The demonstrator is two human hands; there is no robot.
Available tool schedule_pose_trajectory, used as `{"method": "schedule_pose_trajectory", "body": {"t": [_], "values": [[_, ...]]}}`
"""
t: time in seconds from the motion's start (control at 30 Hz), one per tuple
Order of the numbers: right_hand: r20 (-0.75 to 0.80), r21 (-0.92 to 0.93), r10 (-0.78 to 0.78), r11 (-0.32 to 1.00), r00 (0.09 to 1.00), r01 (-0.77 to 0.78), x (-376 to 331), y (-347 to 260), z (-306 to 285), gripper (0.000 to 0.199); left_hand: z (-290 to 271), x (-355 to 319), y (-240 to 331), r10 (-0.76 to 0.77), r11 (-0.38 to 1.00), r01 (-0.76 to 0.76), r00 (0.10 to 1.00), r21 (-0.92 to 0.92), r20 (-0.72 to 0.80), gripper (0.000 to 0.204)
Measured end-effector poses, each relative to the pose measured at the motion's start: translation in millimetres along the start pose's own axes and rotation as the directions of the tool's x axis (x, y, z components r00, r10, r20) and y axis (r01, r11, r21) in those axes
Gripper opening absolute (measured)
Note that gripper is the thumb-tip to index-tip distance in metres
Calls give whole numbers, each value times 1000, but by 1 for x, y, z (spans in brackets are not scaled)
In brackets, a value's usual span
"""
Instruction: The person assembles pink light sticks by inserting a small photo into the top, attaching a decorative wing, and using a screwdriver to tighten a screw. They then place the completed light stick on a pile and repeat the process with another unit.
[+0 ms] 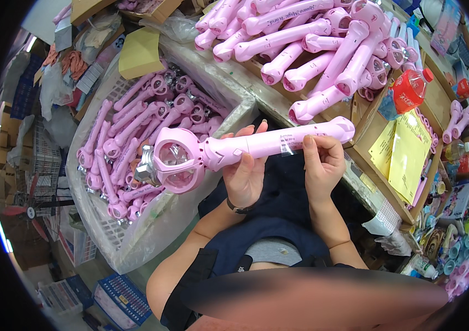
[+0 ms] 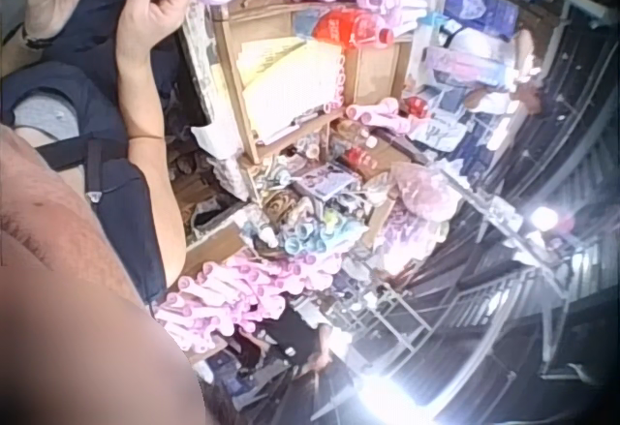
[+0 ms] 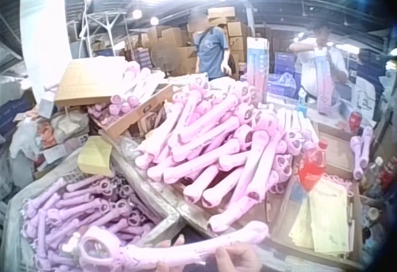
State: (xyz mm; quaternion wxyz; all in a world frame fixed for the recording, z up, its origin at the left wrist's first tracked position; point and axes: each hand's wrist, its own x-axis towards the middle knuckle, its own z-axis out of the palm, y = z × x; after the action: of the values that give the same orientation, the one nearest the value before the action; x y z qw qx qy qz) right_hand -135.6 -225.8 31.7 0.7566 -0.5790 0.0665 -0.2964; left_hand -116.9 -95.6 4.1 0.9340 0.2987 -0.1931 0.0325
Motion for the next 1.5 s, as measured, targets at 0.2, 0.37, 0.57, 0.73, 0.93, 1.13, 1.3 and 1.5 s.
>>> {"method": "schedule_pose_trajectory", "body": {"t": [0.2, 0.37, 0.57, 0.73, 0.93, 1.13, 1.3, 1.5], "values": [[3, -18, -5, 1000, 1000, 5, 0, 0, -1, 8, 0, 0, 0, -1, 1000, 1, 1000, -3, 5, 42], [13, -32, -18, 999, 1000, 18, 0, 1, -2, 8, 1, 0, 0, -4, 1000, 4, 1000, 1, 4, 42], [20, -29, -18, 999, 1000, 18, 0, 1, -2, 8, 2, 2, 1, -13, 1000, 13, 1000, 2, 0, 41], [21, -62, -39, 997, 999, 41, 1, 4, -3, 8, 1, 1, 1, -21, 1000, 20, 1000, -18, -20, 43], [38, -194, -139, 970, 990, 143, 2, 10, -1, 12, 0, 0, -1, 27, 998, -27, 1000, 59, 8, 43], [84, -349, -266, 895, 960, 279, -1, 19, -3, 38, 0, -4, -5, 100, 980, -109, 993, 167, 58, 46], [-2, -433, -250, 873, 968, 224, 11, 20, -23, 65, -1, 1, 3, 184, 954, -195, 980, 229, 69, 48], [604, -577, -187, 568, 775, 587, 38, -21, -69, 63, -6, 51, 65, -102, 954, 9, 950, 300, 295, 66]]}}
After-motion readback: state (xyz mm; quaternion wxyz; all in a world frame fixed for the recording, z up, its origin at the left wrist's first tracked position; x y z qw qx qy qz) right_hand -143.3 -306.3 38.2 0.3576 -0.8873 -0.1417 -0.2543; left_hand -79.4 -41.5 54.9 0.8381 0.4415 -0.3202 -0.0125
